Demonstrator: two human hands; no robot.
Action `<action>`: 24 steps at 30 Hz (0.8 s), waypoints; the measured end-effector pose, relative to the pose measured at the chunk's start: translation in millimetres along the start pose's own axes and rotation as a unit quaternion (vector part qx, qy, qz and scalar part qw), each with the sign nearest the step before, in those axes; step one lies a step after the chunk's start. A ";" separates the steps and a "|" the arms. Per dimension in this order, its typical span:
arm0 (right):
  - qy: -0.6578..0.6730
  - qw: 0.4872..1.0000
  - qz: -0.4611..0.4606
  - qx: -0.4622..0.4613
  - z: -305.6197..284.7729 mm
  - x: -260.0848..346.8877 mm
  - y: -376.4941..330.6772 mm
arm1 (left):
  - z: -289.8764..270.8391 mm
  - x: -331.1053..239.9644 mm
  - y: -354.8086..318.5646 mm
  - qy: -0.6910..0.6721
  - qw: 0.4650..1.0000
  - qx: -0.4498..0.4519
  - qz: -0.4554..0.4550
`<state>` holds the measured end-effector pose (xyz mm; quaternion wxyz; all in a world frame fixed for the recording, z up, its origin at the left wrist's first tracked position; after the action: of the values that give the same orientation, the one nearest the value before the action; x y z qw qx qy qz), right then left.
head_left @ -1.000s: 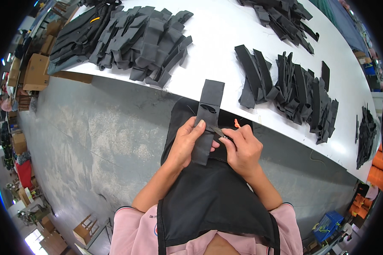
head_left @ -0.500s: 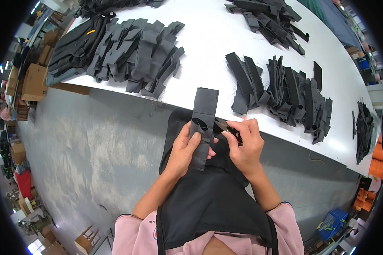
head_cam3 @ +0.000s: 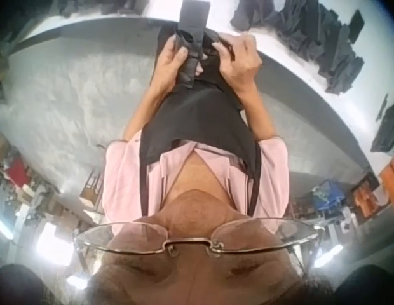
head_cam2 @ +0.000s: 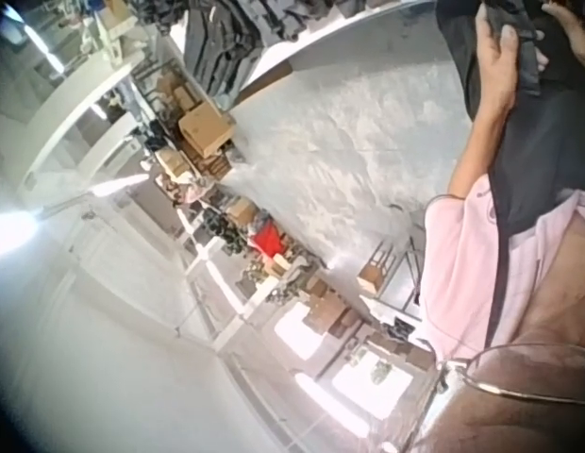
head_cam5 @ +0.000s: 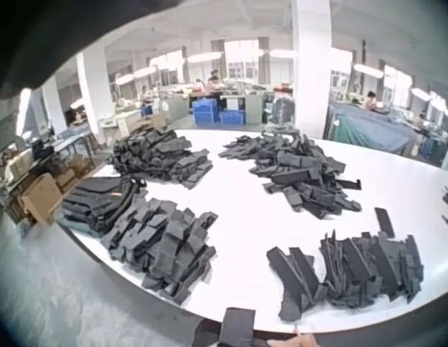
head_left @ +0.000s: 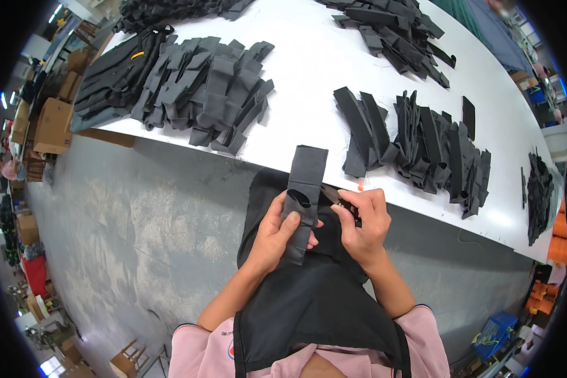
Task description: Inspecting and trimming loose threads from black fabric straps using small scissors.
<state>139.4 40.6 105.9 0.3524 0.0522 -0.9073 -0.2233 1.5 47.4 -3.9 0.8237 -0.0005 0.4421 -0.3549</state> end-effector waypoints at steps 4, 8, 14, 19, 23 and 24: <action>0.035 0.999 0.009 0.026 8.6 -2.9 0.9 | 4.1 -5.8 -1.2 0.073 0.997 0.009 0.037; 0.040 0.999 -0.017 0.015 8.3 7.0 3.5 | 1.2 -7.2 -3.6 0.148 0.987 -0.015 0.054; 0.038 0.998 -0.022 0.050 17.9 11.1 5.2 | 2.7 -16.6 -8.4 0.237 0.968 -0.044 0.071; 0.018 0.997 -0.049 0.052 18.4 12.1 3.6 | 2.5 -16.2 -9.4 0.240 0.968 -0.050 0.047; 0.015 0.997 -0.063 0.047 17.0 13.2 4.3 | 2.0 -14.4 -9.9 0.217 0.974 -0.050 0.035; 0.013 0.996 -0.070 0.048 16.1 14.7 4.9 | 1.9 -14.0 -9.8 0.216 0.975 -0.046 0.035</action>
<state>118.0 47.2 106.7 0.3445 0.1348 -0.9066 -0.2032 -7.9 47.7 10.5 0.7197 0.0534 0.6253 -0.2969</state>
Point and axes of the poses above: each hand's wrist, its own y-axis towards the middle knuckle, its own z-axis out of the palm, x = y × z, the point moved 10 cm from there along y, towards the middle knuckle, and after that the axes turned 6 degrees about x, right-handed, at the moved point
